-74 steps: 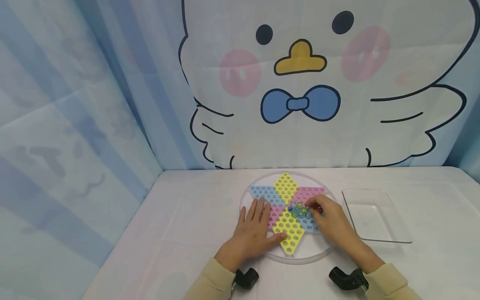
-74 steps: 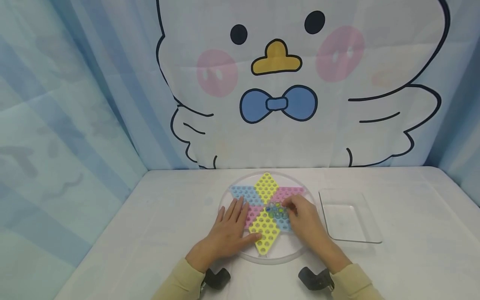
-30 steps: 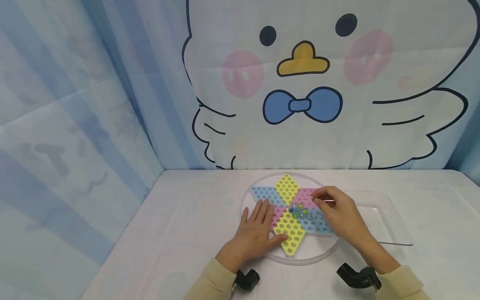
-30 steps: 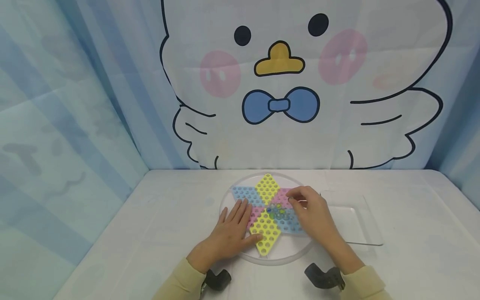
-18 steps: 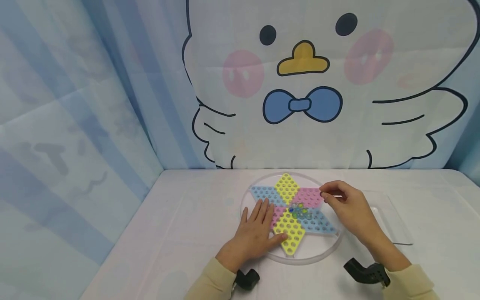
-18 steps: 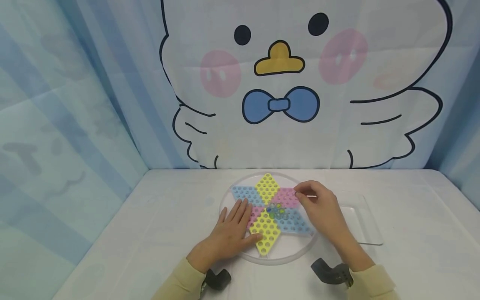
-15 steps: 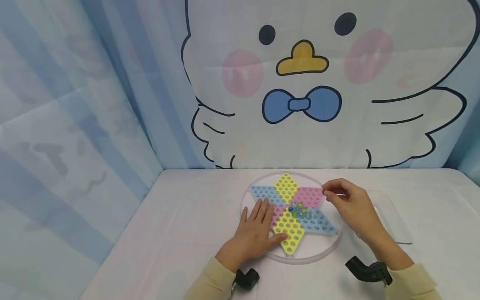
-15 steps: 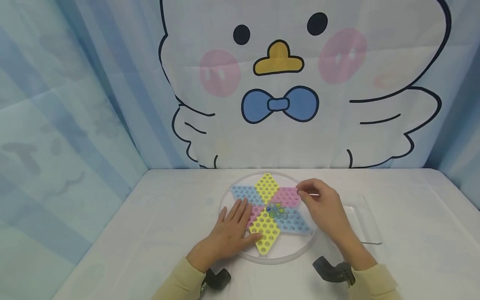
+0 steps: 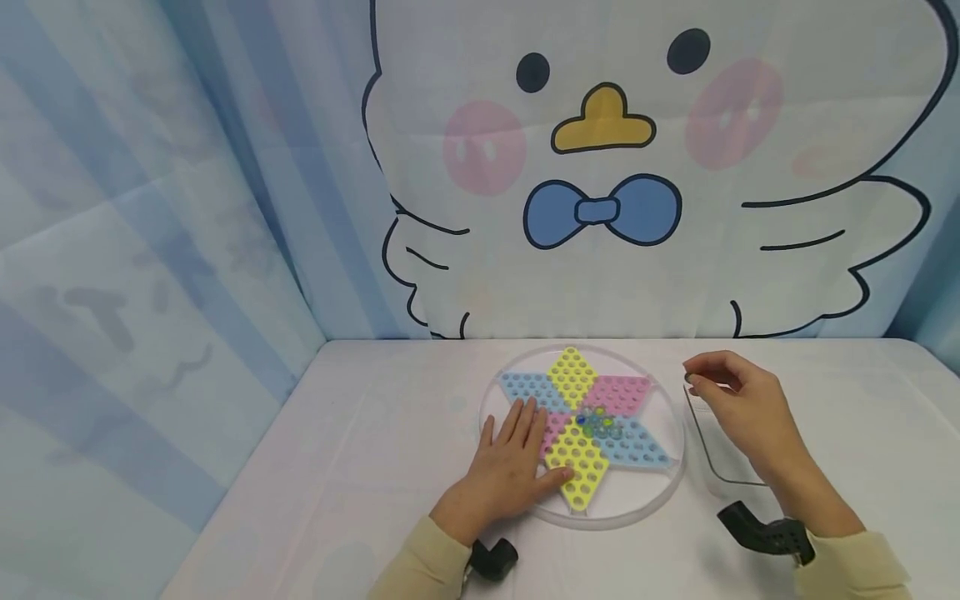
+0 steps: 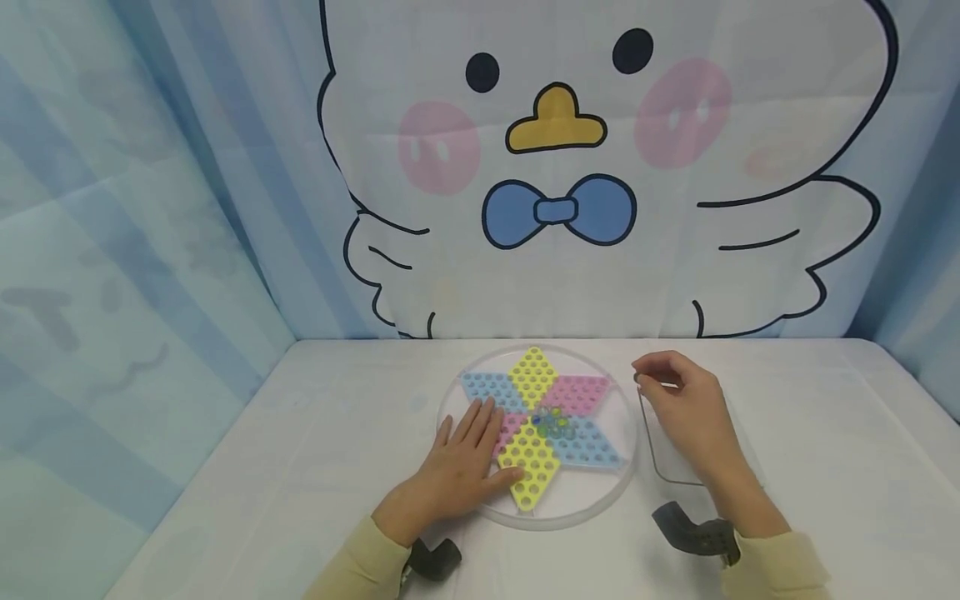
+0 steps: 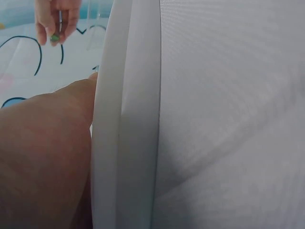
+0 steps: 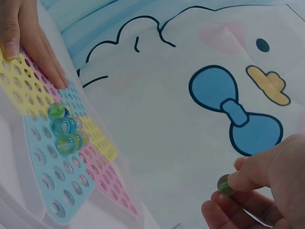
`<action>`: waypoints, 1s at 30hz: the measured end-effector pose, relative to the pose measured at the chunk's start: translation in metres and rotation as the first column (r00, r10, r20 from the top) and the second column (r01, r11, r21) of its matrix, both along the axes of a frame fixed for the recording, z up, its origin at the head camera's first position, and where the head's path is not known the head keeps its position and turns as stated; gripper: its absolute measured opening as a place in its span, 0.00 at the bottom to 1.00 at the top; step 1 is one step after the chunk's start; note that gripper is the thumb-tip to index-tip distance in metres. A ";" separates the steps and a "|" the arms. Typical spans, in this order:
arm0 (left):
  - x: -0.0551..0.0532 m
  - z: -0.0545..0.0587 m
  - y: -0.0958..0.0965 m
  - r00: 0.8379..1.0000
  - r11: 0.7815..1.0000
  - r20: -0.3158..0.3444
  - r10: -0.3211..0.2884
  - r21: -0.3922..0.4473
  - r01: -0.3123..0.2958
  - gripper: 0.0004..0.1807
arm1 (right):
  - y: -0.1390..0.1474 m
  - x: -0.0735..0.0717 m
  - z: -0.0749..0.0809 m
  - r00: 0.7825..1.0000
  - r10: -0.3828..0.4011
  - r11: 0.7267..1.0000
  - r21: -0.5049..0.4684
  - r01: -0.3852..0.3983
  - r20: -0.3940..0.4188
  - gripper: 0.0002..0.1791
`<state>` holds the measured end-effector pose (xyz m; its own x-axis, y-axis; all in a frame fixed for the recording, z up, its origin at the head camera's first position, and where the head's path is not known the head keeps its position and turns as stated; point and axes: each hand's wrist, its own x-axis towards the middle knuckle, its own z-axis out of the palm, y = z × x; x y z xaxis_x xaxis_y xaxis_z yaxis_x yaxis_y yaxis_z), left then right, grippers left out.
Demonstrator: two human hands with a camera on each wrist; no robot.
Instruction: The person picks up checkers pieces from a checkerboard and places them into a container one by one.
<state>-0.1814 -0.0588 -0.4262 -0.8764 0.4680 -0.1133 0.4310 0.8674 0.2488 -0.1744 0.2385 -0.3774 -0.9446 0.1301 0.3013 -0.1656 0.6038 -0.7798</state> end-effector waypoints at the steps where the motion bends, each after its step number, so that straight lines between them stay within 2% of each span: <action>1: 0.000 0.000 0.000 1.000 1.000 0.001 -0.002 0.000 0.002 0.50 | 0.002 0.000 -0.001 1.000 -0.003 1.000 -0.003 0.003 0.002 0.15; 12: 0.001 0.000 0.000 1.000 1.000 0.021 0.004 -0.009 -0.004 0.50 | 0.012 -0.003 -0.006 0.996 -0.061 0.998 0.012 0.060 0.069 0.16; 19: 0.000 0.000 0.000 1.000 1.000 -0.003 0.001 -0.005 -0.001 0.50 | 0.017 -0.006 -0.011 0.995 -0.061 0.998 0.002 0.061 0.080 0.15; 25: 0.001 -0.001 0.001 1.000 1.000 0.024 0.001 -0.006 -0.001 0.50 | 0.018 -0.007 -0.015 0.990 -0.069 0.998 0.020 0.067 0.123 0.15; 30: 0.001 0.000 0.001 1.000 1.000 0.006 -0.001 -0.012 0.001 0.51 | 0.020 -0.008 -0.017 0.991 -0.064 0.998 0.021 0.062 0.119 0.15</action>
